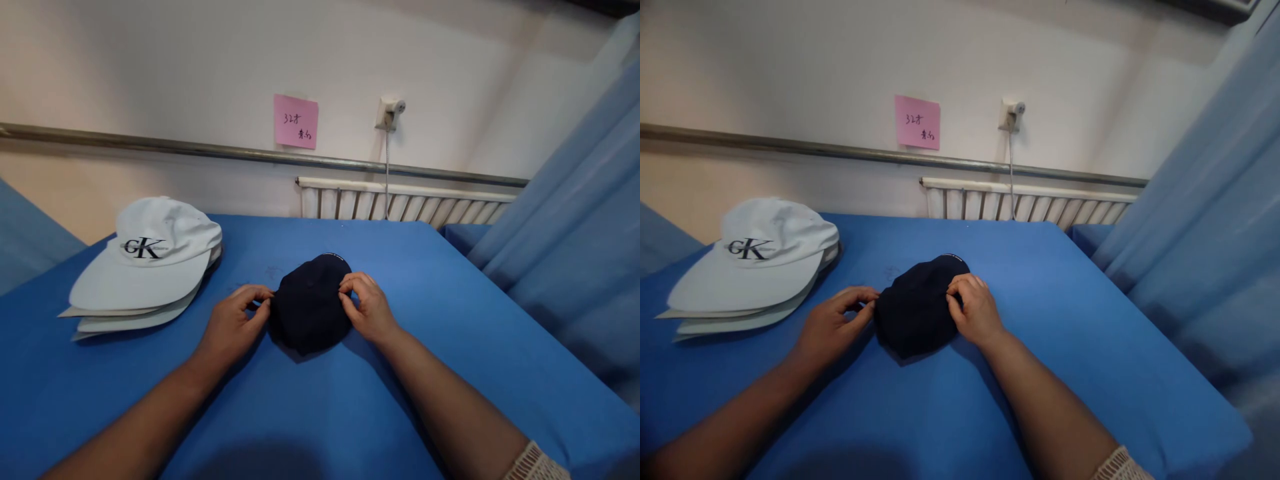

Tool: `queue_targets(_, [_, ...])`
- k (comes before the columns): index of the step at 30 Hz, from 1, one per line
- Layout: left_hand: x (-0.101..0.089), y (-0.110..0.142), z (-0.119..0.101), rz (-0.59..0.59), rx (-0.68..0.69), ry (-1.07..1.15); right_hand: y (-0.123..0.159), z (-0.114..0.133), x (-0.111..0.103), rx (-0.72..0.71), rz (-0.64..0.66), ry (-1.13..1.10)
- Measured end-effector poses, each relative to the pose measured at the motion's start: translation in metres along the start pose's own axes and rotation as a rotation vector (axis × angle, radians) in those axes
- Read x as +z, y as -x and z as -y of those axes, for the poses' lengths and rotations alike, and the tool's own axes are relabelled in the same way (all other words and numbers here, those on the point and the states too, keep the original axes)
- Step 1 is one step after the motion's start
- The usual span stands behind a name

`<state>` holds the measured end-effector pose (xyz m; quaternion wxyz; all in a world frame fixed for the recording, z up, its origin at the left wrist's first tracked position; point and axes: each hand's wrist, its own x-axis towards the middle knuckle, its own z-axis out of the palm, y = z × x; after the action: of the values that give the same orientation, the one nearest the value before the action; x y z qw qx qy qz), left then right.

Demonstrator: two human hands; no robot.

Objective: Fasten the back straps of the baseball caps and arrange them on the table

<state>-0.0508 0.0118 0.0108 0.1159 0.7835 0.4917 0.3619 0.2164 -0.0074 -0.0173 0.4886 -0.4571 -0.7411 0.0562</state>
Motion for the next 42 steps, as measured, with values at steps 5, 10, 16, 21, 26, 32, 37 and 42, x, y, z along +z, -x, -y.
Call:
queue_targets(5, [0.0, 0.0, -0.001, -0.013, 0.002, -0.018, 0.001, 0.007, -0.009, -0.056, -0.149, 0.072])
queue_targets(10, [-0.002, 0.0, -0.001, -0.03, 0.02, -0.021, 0.001, 0.012, -0.017, -0.105, -0.162, 0.126])
queue_targets(16, [-0.003, -0.003, 0.004, -0.082, -0.017, -0.027, 0.012, 0.035, -0.025, -0.234, -0.124, 0.168])
queue_targets(21, [-0.005, -0.007, 0.009, -0.131, -0.067, 0.018, 0.029, 0.063, -0.018, -0.355, -0.032, 0.111])
queue_targets(26, [-0.004, -0.01, 0.016, -0.137, -0.106, 0.078, 0.036, 0.077, -0.013, -0.299, -0.026, -0.043])
queue_targets(32, [-0.017, -0.012, 0.006, -0.192, -0.221, 0.095, 0.022, 0.021, -0.018, 0.118, -0.186, -0.019])
queue_targets(37, [-0.047, -0.009, -0.034, 0.072, -0.008, 0.029, 0.02, -0.021, -0.008, 0.344, -0.109, 0.032])
queue_targets(42, [-0.054, -0.014, -0.052, 0.347, 0.181, -0.08, 0.021, -0.032, -0.003, 0.408, -0.081, 0.051])
